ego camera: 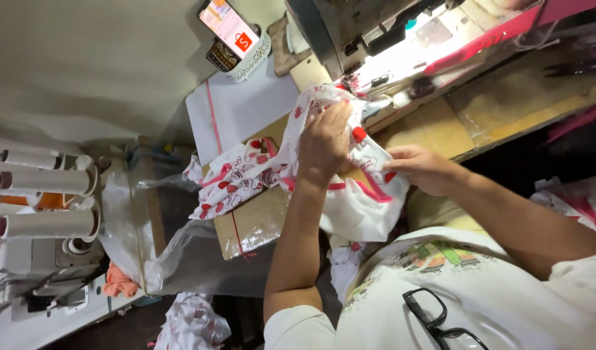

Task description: Sorting and stacking fabric garments with elastic trim at a sewing workstation.

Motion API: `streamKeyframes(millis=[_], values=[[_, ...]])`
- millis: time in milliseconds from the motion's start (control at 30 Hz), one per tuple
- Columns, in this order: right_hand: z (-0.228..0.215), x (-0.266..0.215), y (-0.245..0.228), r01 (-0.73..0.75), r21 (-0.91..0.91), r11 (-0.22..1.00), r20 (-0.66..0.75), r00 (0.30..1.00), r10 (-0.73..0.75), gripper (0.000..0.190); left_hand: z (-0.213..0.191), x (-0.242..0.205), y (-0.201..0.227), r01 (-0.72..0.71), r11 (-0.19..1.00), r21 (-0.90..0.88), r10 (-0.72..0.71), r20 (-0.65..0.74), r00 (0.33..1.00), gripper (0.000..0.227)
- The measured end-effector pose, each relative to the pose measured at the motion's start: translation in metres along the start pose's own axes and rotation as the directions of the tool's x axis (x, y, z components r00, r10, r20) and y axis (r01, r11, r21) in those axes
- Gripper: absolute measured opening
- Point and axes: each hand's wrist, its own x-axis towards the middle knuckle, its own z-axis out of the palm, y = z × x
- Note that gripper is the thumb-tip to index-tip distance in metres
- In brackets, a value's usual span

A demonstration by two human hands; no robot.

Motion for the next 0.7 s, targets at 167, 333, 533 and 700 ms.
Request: streamKeyframes(millis=[167, 333, 533, 700], values=[[-0.035, -0.025, -0.020, 0.187, -0.127, 0.974, 0.097, 0.980, -0.175, 0.016, 0.009, 0.002, 0.036, 0.211, 0.921, 0.327, -0.186, -0.106, 0.977, 0.045], [-0.055, -0.024, -0.046, 0.243, -0.260, 0.935, 0.122, 0.968, -0.218, 0.029, -0.018, 0.045, 0.069, 0.475, 0.849, 0.231, -0.519, 0.192, 0.833, 0.052], [-0.043, -0.016, -0.037, 0.242, -0.126, 0.962, -0.033, 0.968, -0.248, 0.021, 0.008, 0.038, 0.041, 0.402, 0.915, 0.016, -0.401, -0.029, 0.915, 0.052], [-0.049, -0.005, -0.016, 0.257, -0.017, 0.966, -0.123, 0.958, -0.257, 0.014, 0.016, -0.027, 0.077, 0.335, 0.917, -0.218, -0.389, -0.299, 0.871, 0.016]])
